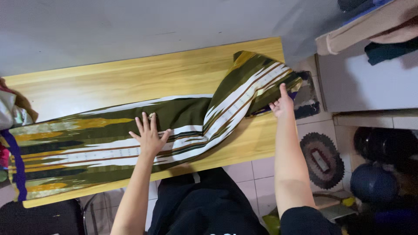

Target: The person folds a red towel and a green-and-white striped bedsheet on a wooden table, then places them on a nearby chair. The person handles the items by hand, smoothing and aligning edges before stacking them.

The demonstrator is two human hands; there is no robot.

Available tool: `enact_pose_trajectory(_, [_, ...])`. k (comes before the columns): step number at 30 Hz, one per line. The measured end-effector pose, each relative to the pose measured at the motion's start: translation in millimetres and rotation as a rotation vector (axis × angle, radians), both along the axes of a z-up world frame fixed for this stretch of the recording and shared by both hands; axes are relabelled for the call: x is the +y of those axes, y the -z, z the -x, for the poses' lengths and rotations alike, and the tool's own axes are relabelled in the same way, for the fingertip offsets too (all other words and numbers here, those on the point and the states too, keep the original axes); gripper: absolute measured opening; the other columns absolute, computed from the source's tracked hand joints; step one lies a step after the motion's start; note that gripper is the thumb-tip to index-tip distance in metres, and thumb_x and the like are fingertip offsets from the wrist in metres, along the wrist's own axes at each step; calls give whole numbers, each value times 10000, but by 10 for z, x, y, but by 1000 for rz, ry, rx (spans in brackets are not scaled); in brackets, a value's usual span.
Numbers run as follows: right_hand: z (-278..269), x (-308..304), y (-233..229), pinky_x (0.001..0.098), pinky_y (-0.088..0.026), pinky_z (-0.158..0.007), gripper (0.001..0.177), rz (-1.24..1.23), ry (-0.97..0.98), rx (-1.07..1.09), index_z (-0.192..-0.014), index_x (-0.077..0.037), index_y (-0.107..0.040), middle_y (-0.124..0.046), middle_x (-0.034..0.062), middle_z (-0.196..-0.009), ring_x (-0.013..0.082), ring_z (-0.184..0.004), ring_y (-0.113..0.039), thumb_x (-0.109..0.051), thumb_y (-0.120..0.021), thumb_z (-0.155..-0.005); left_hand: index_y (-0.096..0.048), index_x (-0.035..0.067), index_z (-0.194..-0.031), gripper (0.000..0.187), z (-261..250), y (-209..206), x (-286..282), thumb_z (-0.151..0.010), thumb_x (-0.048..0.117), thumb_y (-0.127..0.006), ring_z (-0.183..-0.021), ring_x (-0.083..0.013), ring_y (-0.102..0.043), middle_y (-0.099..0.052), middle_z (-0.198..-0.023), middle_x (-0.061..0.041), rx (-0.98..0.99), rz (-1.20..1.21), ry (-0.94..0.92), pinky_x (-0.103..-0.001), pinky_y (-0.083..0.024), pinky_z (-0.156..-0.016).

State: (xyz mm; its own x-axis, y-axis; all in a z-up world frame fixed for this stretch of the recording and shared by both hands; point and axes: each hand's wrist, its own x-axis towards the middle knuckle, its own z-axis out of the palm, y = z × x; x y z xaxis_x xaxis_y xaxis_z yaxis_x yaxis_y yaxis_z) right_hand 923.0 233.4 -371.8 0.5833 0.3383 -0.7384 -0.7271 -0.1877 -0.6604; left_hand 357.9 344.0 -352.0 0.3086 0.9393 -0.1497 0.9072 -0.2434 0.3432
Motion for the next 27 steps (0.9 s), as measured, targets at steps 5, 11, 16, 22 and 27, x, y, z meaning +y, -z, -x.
enact_pose_trajectory(5, [17,298,-522,490,-461,-1090,487,-163,-20,-36,-1290,-62,-586,-669,129,-1293,281,-1160,-658,-246,-747,-869,-336,190,-1603,955,7,-10,1,-828,668,-623,-1568,-458,-67,-158,-1712,-170,-16,7,-8,-877,-66,-1045])
enact_pose_trajectory(11, [266,-388,-926,554,-502,-1131,443,-554,209,-180,-1388,-19,-479,-544,245,-1405,350,-1282,-604,-262,-465,-1018,-324,184,-1610,961,-6,-47,1,-832,668,-618,-1563,-465,-56,-152,-1713,-178,-31,21,-12,-873,-54,-1047])
enact_pose_trajectory(16, [442,-1336,-439,566,-419,-1171,535,-631,427,40,-1478,-41,-469,-528,213,-1502,366,-1377,-534,-327,-321,-1052,-320,185,-1614,969,-20,-74,-19,-833,676,-617,-1566,-464,-38,-138,-1713,-190,-3,11,1,-874,-49,-1046])
enact_pose_trajectory(22, [183,-1515,-159,571,-435,-1160,514,-497,390,8,-1429,-30,-537,-550,225,-1478,375,-1360,-551,-308,-334,-1047,-322,185,-1617,978,-37,-103,-17,-832,682,-628,-1569,-462,-30,-132,-1715,-193,2,10,2,-876,-45,-1049])
enact_pose_trajectory(27, [82,-1576,-482,576,-434,-1211,484,-837,502,-9,-1427,39,-526,-543,261,-1490,391,-1390,-535,-244,-349,-1076,-334,176,-1618,1009,-54,-141,-4,-807,693,-641,-1569,-468,-33,-140,-1714,-209,-19,5,-1,-877,-52,-1044])
